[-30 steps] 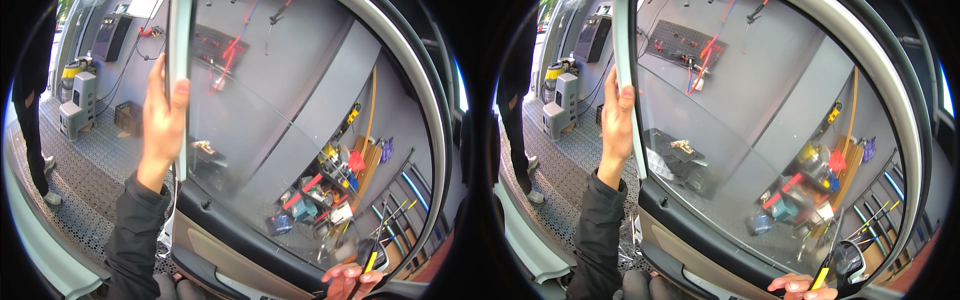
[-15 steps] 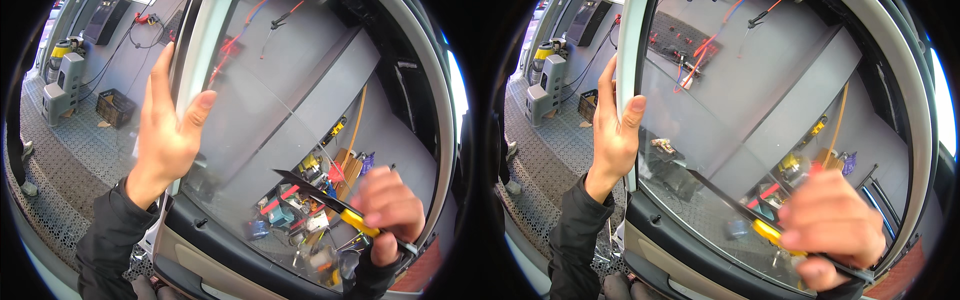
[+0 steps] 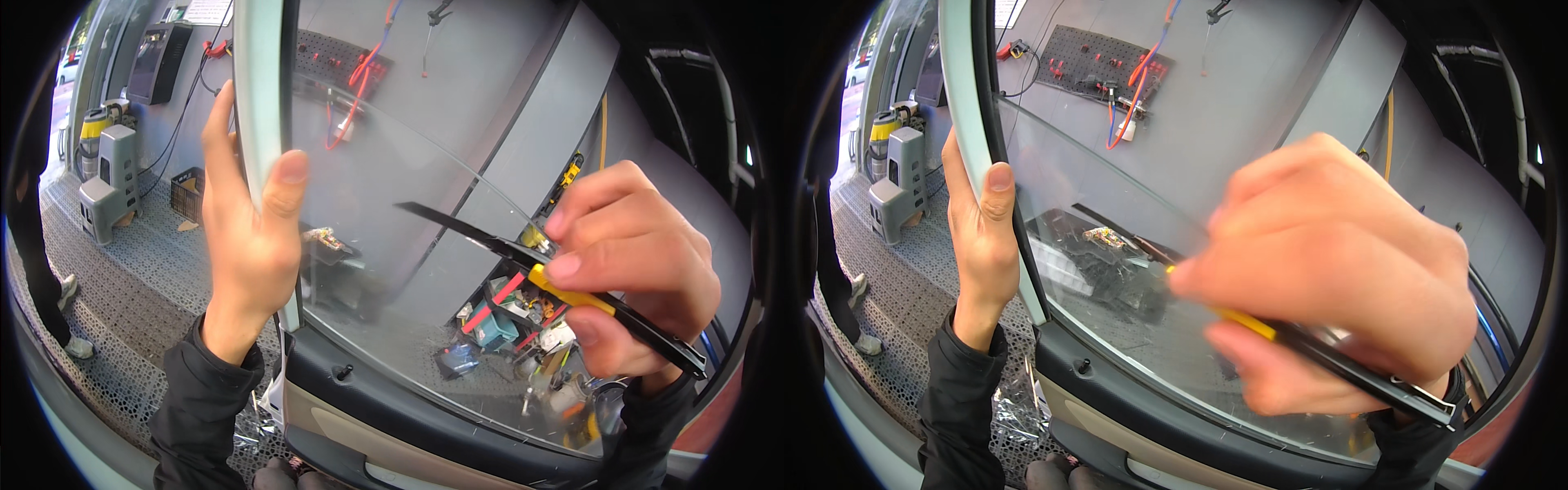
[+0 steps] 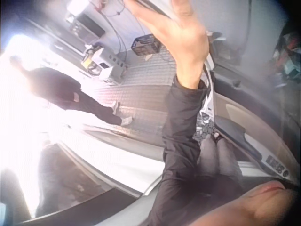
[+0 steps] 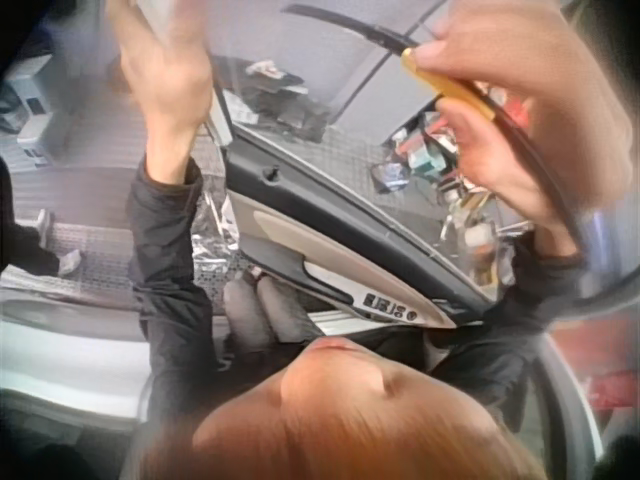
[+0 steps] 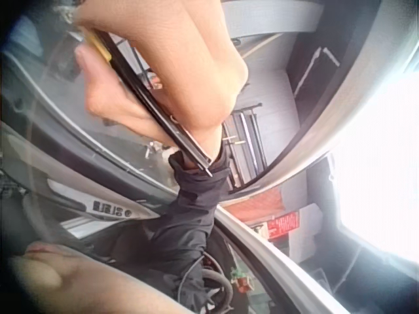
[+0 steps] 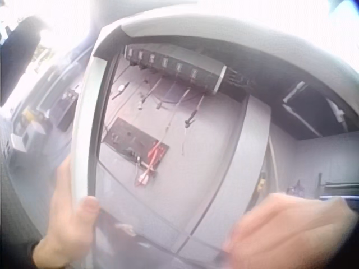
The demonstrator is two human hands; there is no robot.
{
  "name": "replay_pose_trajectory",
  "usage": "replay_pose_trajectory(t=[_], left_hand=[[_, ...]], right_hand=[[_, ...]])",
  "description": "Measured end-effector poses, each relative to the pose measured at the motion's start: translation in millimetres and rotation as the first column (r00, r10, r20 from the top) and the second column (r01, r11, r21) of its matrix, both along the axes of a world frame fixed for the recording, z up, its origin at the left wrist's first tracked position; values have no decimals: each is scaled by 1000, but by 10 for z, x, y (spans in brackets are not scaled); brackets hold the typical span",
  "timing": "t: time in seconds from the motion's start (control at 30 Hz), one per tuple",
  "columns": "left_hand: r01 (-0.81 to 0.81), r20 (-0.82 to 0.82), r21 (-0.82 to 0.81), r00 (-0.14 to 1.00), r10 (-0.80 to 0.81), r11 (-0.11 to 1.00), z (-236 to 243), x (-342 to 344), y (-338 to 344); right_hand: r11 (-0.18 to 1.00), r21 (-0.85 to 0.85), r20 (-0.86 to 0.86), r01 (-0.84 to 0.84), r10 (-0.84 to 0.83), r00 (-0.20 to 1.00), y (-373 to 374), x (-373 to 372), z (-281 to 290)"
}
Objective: The person uses a yellow utility knife to trim excess transparent film along the edges of a car door window. They repeatedly scrape and cut along the perimeter, then wipe the surface with their hand to check the fit.
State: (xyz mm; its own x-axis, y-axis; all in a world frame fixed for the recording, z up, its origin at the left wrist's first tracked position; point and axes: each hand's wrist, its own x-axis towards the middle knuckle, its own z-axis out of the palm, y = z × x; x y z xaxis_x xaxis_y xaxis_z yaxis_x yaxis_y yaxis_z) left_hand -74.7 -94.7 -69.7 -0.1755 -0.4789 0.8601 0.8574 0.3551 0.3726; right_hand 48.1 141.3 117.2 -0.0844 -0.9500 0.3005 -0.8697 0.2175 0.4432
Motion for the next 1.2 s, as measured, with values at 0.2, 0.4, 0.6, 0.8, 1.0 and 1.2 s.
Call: replay_pose_trajectory(t=[0.2,0.4,0.6,0.8,1.0,1.2], left_hand=[[-9,33,-15,999,9,1000,-1,12,-18],[19,-5,-10,1000,-19,1000,-38,-16,-10],[21,-8,-8,1000,-21,1000,-36,-56,-3],[-45,-37,-12,998,44,999,-41,-77,45],[-63,-110,-5,992,62,998,-26,-126,48],[-18,-65,-25,998,17,1000,-57,-100,37]], right_hand=[[999,-36,-24,-10,9,1000,32,10,-134],[998,25,-107,54,-51,993,22,91,-182],[996,12,-53,89,-88,995,65,68,-297],[988,24,63,154,-156,986,66,161,-263],[977,9,-28,212,-212,977,28,190,-303],[979,25,-128,204,-199,971,18,162,-374]])
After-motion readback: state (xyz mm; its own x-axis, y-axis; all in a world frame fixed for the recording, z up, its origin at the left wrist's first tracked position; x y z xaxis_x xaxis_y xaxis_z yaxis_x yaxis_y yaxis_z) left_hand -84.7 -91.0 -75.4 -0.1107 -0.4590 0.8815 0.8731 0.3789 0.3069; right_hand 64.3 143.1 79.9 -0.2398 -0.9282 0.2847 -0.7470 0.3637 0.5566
